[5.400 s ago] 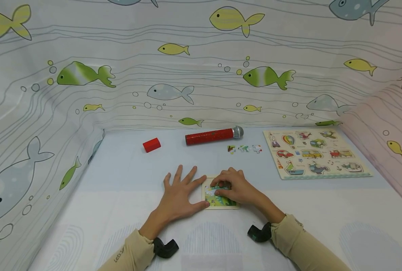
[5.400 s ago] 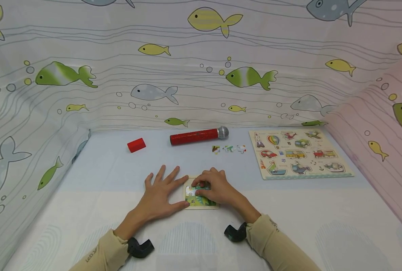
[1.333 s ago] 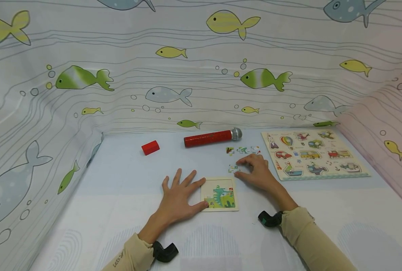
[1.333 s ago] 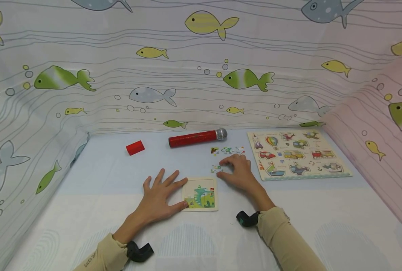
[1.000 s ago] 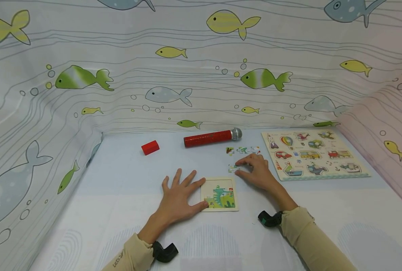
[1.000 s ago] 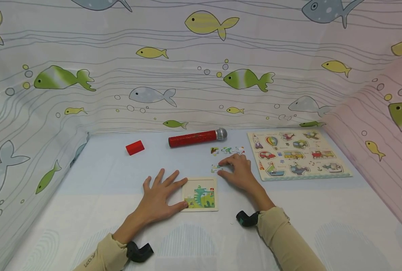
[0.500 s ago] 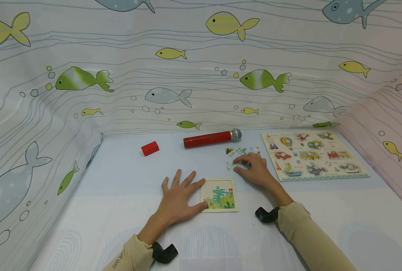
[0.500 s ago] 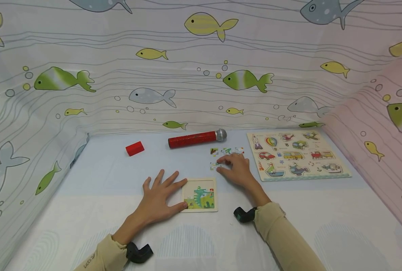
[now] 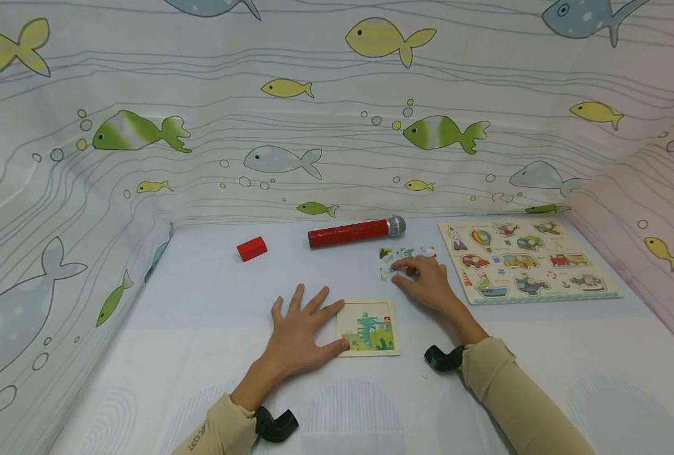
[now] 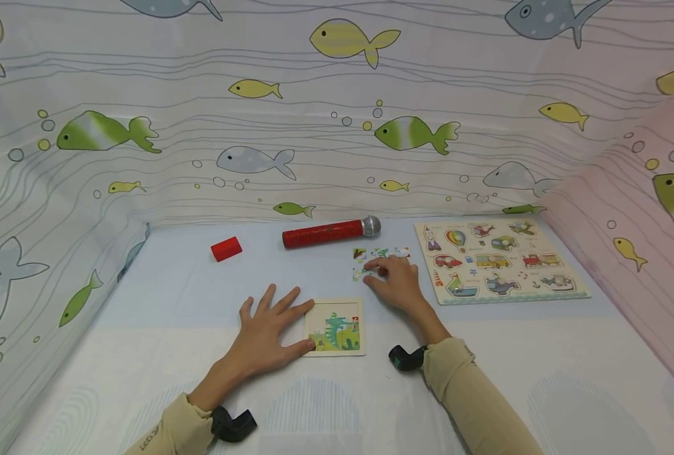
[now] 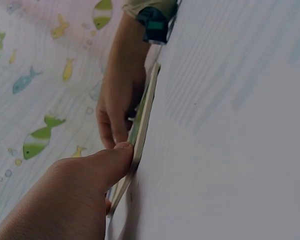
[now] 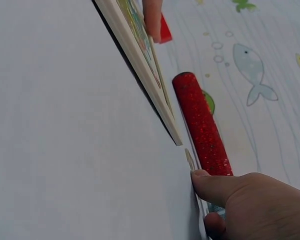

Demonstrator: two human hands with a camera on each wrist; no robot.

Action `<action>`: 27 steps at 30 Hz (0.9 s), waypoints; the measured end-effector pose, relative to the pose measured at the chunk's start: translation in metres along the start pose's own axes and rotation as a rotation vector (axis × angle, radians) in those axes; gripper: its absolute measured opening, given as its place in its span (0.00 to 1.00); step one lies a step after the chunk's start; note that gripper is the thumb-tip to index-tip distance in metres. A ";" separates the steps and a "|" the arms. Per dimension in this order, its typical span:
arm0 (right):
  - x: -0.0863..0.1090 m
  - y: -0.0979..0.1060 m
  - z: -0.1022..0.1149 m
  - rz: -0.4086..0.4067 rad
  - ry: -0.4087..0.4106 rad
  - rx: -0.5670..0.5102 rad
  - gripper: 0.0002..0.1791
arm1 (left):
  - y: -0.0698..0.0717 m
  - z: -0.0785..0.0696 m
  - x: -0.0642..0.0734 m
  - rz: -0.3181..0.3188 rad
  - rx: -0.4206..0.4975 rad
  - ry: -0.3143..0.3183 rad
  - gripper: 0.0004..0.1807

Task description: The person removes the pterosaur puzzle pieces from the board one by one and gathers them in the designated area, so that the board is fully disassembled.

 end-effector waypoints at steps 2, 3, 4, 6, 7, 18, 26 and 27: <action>0.000 0.000 0.000 -0.005 -0.009 0.001 0.14 | 0.000 -0.001 0.000 -0.016 0.003 -0.006 0.41; 0.000 0.000 0.000 -0.008 -0.011 0.002 0.14 | 0.000 -0.001 0.000 -0.019 0.003 -0.008 0.40; -0.001 0.000 0.000 -0.009 -0.014 0.002 0.14 | 0.001 -0.001 0.000 -0.018 0.003 -0.007 0.40; -0.001 -0.001 -0.001 -0.009 -0.019 0.004 0.14 | 0.000 -0.001 0.000 -0.013 0.004 -0.006 0.41; -0.001 -0.001 -0.001 -0.008 -0.021 0.004 0.14 | 0.000 -0.001 0.000 -0.003 0.002 -0.001 0.41; -0.003 0.000 0.000 -0.017 -0.035 0.013 0.14 | -0.001 0.000 -0.001 0.016 -0.002 0.006 0.41; -0.002 0.001 0.001 -0.022 -0.034 0.018 0.14 | -0.001 0.001 0.000 0.011 -0.007 0.005 0.41; -0.002 0.001 0.001 -0.020 -0.037 0.017 0.15 | -0.001 0.001 0.000 0.009 -0.006 0.003 0.41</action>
Point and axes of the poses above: each hand's wrist, its own x-axis away from the middle knuckle, its own y-axis out of the back of the hand, z = x × y, the point moved 6 cm from there along -x, towards the middle knuckle, and after that the axes turned 1 degree about -y, right-handed, at the moved point
